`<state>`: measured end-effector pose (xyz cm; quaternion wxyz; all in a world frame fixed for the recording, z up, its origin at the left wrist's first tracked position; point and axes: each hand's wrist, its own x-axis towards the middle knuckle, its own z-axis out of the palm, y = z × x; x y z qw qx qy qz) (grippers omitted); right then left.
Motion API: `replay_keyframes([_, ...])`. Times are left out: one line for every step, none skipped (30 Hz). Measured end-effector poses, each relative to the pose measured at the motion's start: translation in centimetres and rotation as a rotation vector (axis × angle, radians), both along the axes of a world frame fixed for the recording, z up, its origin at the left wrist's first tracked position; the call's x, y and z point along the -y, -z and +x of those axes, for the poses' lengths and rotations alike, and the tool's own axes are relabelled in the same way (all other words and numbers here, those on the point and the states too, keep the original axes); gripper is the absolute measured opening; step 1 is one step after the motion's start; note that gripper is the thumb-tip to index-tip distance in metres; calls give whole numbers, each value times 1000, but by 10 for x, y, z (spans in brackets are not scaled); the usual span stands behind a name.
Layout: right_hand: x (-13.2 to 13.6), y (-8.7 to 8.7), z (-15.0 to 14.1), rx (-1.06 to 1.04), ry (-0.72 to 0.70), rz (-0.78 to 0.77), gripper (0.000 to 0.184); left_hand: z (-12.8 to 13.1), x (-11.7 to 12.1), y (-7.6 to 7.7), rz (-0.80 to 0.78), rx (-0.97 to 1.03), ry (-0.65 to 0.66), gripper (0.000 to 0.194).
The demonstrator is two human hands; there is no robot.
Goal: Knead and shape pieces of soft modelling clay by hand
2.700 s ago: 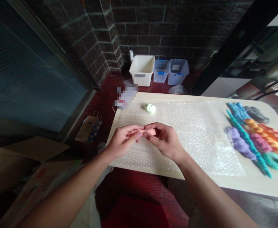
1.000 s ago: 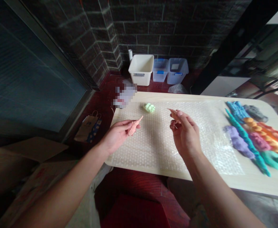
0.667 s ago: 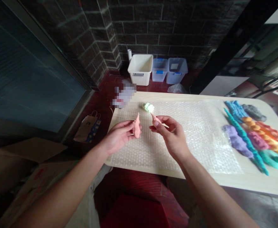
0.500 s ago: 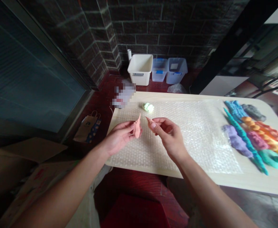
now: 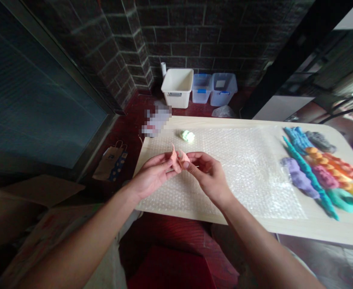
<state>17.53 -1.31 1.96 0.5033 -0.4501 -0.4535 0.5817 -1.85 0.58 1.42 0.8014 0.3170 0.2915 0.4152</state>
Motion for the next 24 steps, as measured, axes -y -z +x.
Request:
replay_keyframes([0,1,0,15,3,-2,34,1,1,0,16,-10,8,15])
replay_keyframes([1,1,0,27,11,-5,35,2,2,0,25,-19,9,16])
replay_keyframes([1,2,0,37,20,-7,37,3,4,-1,29,-25,2,17])
replay_keyframes([2,4,0,46,28,-9,38,5,5,-1,30,-32,-12,17])
replay_keyframes([2,5,0,56,33,-10,38,6,7,-2,35,-41,-29,17])
replay_keyframes([3,6,0,62,37,-11,39,8,8,-3,50,-54,-44,19])
replay_keyframes([3,7,-1,66,37,-11,38,9,9,-4,72,-67,-57,22])
replay_keyframes([3,8,-1,65,31,-12,38,10,10,-4,98,-74,-68,26])
replay_keyframes([3,9,-2,59,21,-16,38,12,11,-5,118,-72,-74,29])
replay_keyframes([2,10,-2,46,13,-22,39,13,12,-4,128,-58,-77,29])
replay_keyframes([2,10,-3,32,8,-33,41,14,12,-3,122,-39,-77,28])
replay_keyframes([2,11,-3,19,7,-44,42,15,12,-2,104,-21,-75,27])
replay_keyframes([2,11,-3,14,7,-53,43,16,12,-1,82,-11,-68,28])
replay_keyframes([2,11,-3,19,6,-55,41,16,12,1,64,-10,-53,31])
replay_keyframes([2,10,-3,36,-1,-52,39,16,12,3,55,-20,-35,31])
replay_keyframes([3,9,-3,62,-15,-43,36,16,12,4,57,-37,-19,30])
replay_keyframes([3,8,-2,90,-31,-32,33,15,12,5,69,-55,-8,26])
replay_keyframes([4,6,-2,114,-48,-23,31,13,11,5,86,-71,-6,21])
replay_keyframes([4,4,-2,132,-63,-17,30,12,11,5,100,-83,-16,18])
replay_keyframes([5,3,-2,144,-79,-13,30,11,10,5,108,-91,-41,16])
replay_keyframes([5,1,-2,152,-89,-11,31,10,9,4,108,-92,-73,18])
replay_keyframes([6,0,-2,157,-90,-8,32,9,7,3,99,-88,-104,20])
replay_keyframes([6,0,-2,163,-80,-3,33,8,6,2,84,-84,-129,22])
replay_keyframes([6,0,-1,171,-59,4,33,8,5,1,66,-81,-147,23])
